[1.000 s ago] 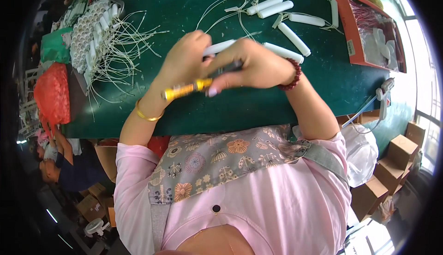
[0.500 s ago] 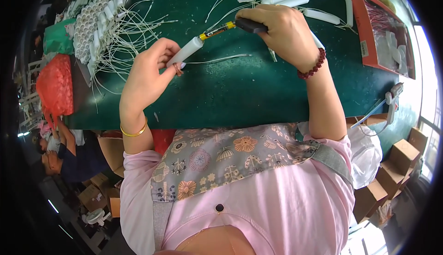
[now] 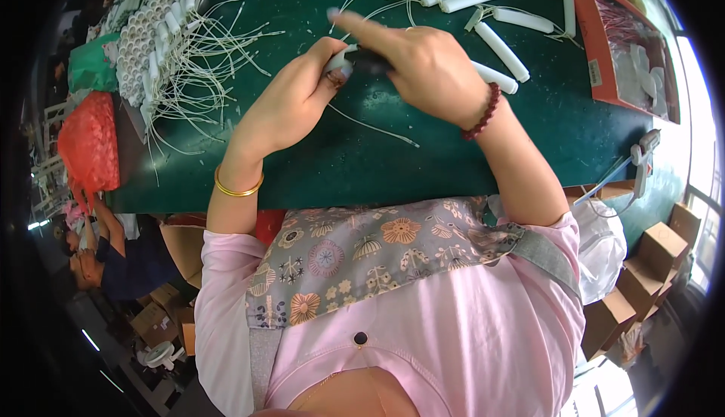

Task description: Assembling electronic lighting components by inserting wires into plastic tubes and securing them with a tool.

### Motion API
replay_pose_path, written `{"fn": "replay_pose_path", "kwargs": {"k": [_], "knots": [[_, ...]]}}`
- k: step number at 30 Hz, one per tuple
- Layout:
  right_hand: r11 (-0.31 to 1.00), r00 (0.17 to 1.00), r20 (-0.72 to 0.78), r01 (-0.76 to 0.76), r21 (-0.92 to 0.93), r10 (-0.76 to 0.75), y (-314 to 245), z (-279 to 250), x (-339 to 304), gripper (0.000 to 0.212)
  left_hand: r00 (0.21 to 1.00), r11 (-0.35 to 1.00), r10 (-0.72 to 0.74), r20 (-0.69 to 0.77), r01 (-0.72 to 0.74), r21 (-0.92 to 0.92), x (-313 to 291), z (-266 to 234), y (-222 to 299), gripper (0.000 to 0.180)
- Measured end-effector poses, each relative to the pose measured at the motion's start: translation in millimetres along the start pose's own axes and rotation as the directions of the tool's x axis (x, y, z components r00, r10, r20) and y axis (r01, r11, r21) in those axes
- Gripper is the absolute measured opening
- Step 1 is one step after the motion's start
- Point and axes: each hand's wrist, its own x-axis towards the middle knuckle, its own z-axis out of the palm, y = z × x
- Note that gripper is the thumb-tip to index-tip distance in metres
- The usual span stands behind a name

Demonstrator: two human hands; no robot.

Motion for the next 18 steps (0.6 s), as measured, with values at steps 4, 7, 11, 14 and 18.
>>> {"fn": "replay_pose_path", "kwargs": {"k": [4, 7, 11, 14, 18], "knots": [[0.837, 0.944, -0.032, -0.275, 0.473, 0.328, 8.2, -11.2, 2.2, 0.026, 0.98, 0.883, -0.195, 0.029, 0.188, -0.43, -0.4, 3.1, -20.2, 0.048], [0.965, 0.984, -0.004, -0.172, 0.2, 0.176, 4.2, -17.6, 3.1, 0.025, 0.961, 0.591, -0.268, 0.073, 0.224, -0.775, 2.4, 1.1, -25.6, 0.068], [0.906, 0.95, 0.095, -0.312, 0.284, 0.298, -4.7, -10.2, 4.7, 0.028, 0.963, 0.525, -0.26, 0.069, 0.201, -0.827, 4.2, -10.4, -30.4, 0.071], [0.856, 0.935, 0.087, -0.349, 0.381, 0.343, -1.9, -6.3, 3.8, 0.035, 0.958, 0.52, -0.282, 0.051, 0.197, -0.831, 2.6, -15.5, -32.2, 0.069], [0.829, 0.915, 0.106, -0.399, 0.391, 0.39, -1.9, -7.4, 3.2, 0.036, 0.951, 0.476, -0.303, 0.061, 0.206, -0.855, 2.0, -19.1, -32.8, 0.064]]}}
